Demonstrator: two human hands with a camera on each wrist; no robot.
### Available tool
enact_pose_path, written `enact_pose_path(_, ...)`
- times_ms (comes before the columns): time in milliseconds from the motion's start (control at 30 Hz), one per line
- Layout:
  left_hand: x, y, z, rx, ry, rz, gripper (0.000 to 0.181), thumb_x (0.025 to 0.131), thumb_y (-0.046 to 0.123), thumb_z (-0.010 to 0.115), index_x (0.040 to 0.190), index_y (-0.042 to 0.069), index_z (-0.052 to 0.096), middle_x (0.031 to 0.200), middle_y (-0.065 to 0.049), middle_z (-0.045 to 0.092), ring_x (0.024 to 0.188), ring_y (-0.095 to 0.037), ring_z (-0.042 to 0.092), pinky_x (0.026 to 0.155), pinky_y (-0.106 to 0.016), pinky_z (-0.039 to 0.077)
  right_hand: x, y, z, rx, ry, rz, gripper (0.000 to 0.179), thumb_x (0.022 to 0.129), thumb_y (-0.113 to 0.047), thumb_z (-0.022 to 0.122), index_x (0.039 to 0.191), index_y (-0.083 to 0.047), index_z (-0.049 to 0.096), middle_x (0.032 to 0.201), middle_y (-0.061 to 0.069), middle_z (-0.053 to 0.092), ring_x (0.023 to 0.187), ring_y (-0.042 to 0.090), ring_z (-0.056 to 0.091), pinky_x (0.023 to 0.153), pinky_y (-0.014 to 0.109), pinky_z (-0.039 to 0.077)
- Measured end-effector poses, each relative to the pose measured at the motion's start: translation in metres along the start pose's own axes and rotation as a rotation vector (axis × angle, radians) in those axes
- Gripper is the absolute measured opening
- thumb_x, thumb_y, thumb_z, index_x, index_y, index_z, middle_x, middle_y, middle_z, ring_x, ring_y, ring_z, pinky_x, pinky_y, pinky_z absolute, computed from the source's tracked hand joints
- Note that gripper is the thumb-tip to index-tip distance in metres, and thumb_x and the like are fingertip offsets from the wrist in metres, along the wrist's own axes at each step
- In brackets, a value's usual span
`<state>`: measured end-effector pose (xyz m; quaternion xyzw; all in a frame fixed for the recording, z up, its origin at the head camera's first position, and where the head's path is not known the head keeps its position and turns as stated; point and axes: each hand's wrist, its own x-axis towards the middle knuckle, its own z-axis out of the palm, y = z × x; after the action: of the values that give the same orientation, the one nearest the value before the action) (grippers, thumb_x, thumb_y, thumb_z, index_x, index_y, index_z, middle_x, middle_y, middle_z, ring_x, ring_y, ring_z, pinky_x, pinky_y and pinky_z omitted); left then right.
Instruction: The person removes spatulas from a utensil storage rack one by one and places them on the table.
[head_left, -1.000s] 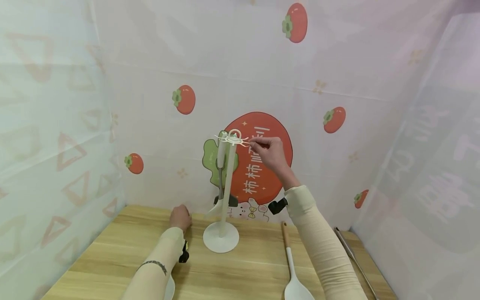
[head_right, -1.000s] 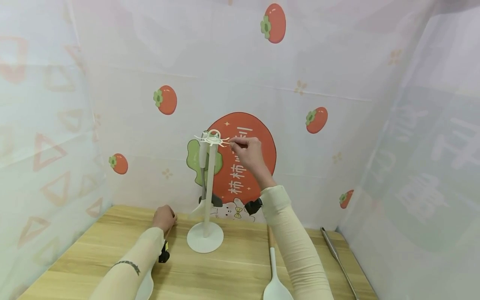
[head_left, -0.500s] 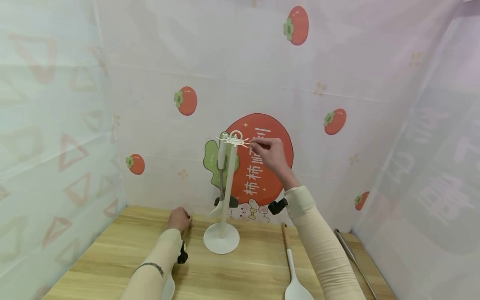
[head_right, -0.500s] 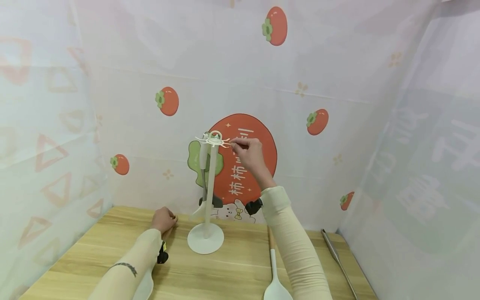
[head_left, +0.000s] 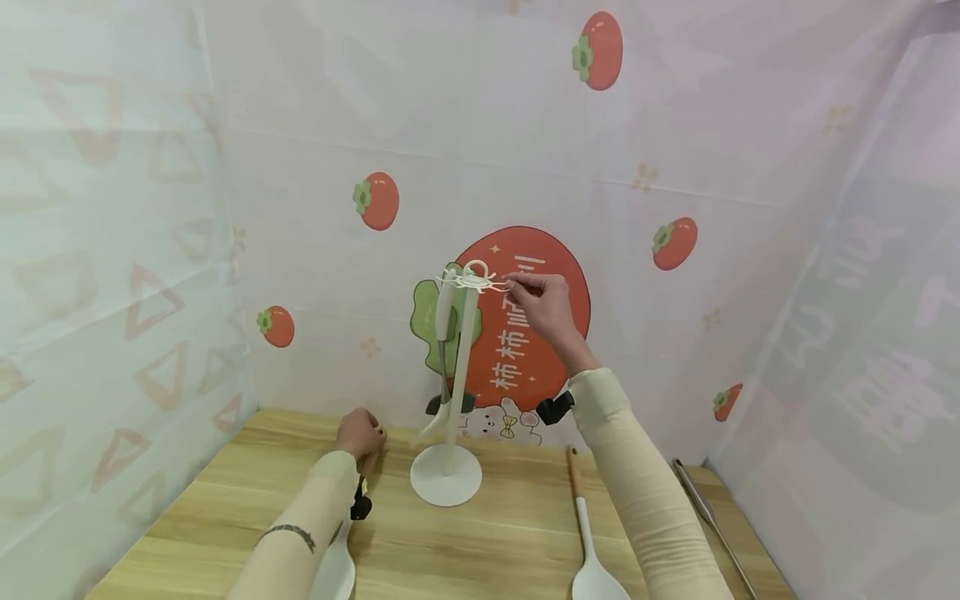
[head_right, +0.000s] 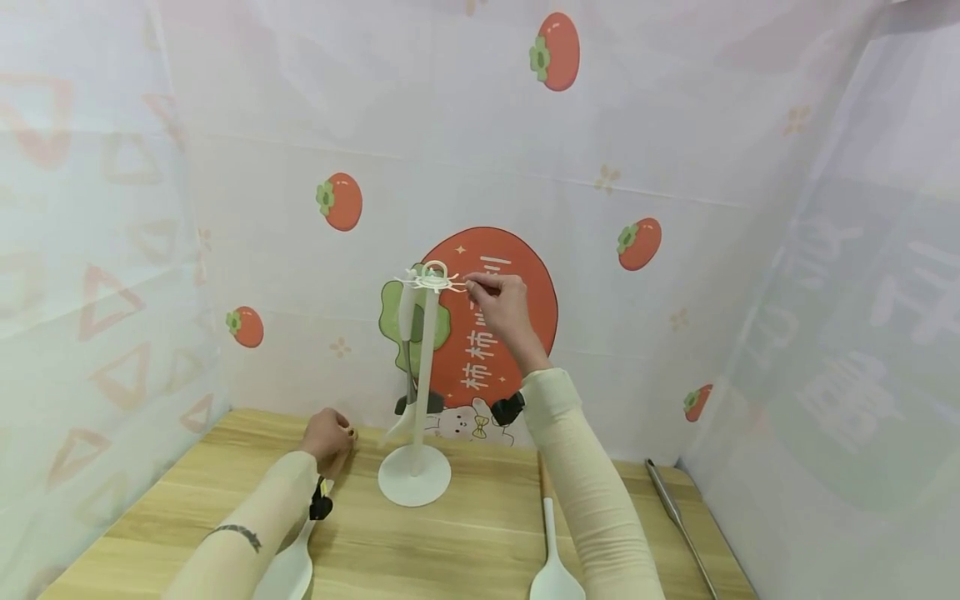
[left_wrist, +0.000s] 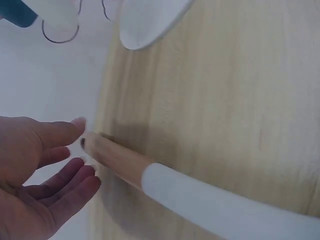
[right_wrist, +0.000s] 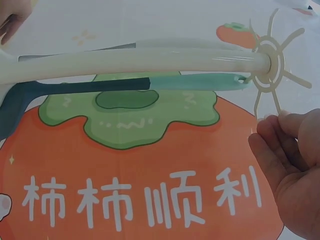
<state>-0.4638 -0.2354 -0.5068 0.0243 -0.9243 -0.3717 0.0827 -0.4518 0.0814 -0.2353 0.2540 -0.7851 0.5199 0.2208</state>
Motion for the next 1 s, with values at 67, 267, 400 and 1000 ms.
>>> enact_pose_path(67, 0.001, 0.006, -0.003, -0.031, 0.033, 0.035, 0.035, 0.090, 0.006, 0.070, 0.116, -0.017, 0.065, 0.113, -0.034, 0.066, 0.101, -0.048, 0.067, 0.089, -0.055, 0.055, 0.001, 0.001, 0.001, -0.010, 0.001, -0.001, 0.028, 0.101, -0.016, 0.064, 0.121, 0.001, 0.074, 0.109, 0.020, 0.074, 0.097, 0.034, 0.071, 0.090, 0.050, 0.057)
enact_pose_path(267, 0.009, 0.046, -0.018, -0.165, 0.219, 0.207, 0.032, 0.096, 0.007, 0.063, 0.122, -0.011, 0.068, 0.106, -0.027, 0.071, 0.090, -0.037, 0.071, 0.079, -0.050, 0.058, 0.004, 0.005, 0.004, -0.046, -0.024, -0.009, 0.031, 0.105, -0.011, 0.057, 0.131, -0.001, 0.068, 0.112, 0.021, 0.072, 0.103, 0.043, 0.067, 0.092, 0.055, 0.055)
enact_pose_path(400, 0.010, 0.084, -0.035, -0.250, 0.351, 0.331, 0.028, 0.094, 0.004, 0.063, 0.117, -0.010, 0.071, 0.097, -0.024, 0.074, 0.088, -0.036, 0.071, 0.077, -0.050, 0.058, 0.005, 0.006, 0.006, -0.062, -0.086, -0.012, 0.037, 0.107, -0.005, 0.049, 0.142, -0.003, 0.059, 0.114, 0.028, 0.066, 0.102, 0.046, 0.064, 0.094, 0.057, 0.053)
enact_pose_path(1000, -0.015, 0.187, -0.091, -0.522, 0.325, 0.581, 0.040, 0.102, 0.014, 0.063, 0.136, -0.006, 0.061, 0.121, -0.023, 0.067, 0.113, -0.034, 0.067, 0.096, -0.040, 0.055, -0.010, 0.005, 0.001, 0.025, 0.077, -0.165, 0.022, 0.098, -0.007, 0.065, 0.116, 0.005, 0.071, 0.114, 0.019, 0.071, 0.103, 0.031, 0.068, 0.094, 0.043, 0.056)
